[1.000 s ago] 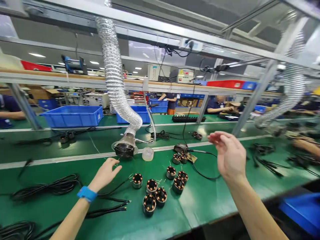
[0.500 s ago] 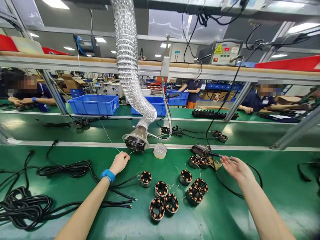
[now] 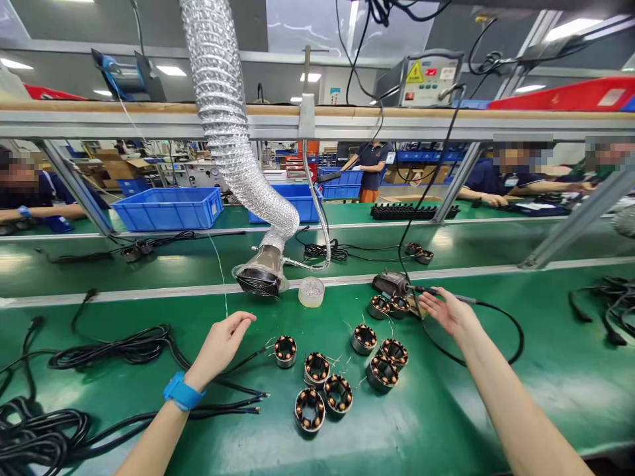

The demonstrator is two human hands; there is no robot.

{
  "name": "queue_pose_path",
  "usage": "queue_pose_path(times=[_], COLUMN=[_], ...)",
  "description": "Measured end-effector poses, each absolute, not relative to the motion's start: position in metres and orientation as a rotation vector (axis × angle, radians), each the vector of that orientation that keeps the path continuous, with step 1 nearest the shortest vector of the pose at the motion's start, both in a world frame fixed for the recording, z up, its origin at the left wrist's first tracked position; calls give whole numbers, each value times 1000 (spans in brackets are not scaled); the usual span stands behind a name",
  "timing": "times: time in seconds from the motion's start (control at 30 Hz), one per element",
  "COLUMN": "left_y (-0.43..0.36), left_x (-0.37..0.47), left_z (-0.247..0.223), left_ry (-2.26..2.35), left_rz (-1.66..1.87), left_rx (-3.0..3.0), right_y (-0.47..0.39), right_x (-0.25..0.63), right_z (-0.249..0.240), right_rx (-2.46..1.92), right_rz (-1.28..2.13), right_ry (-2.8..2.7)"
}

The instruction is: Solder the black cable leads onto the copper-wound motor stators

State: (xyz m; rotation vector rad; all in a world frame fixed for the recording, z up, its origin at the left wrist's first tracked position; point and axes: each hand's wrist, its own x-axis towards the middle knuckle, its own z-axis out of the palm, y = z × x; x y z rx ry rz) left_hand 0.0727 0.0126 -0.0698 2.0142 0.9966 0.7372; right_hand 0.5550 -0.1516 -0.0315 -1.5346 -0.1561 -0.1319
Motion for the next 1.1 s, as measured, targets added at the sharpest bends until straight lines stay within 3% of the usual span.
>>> queue_pose_path(times=[0.2, 0.37, 0.53, 0.63, 0.87, 1.1], left_y=[14, 8, 0, -2, -3, -3], left_x=[74, 82, 88, 90, 92, 90], left_z=[-75, -76, -77, -76, -79, -78], left_ry=[855, 711, 739, 742, 684, 688], left_rz=[403, 286, 330, 359, 413, 398], left_rx=[2062, 1904, 1709, 1700, 1692, 1705], right_y=[-162, -168, -153, -129, -89, -79], right_x=[530, 437, 320, 280, 250, 242], right_z=[-31, -23, -33, -45, -61, -68], right_rx=[-1497, -1473, -1560, -1318, -1275, -1220], right_rz=[-369, -573, -269, -128, 170, 211], right_ry=[-81, -422, -1210, -1600, -1705, -1688])
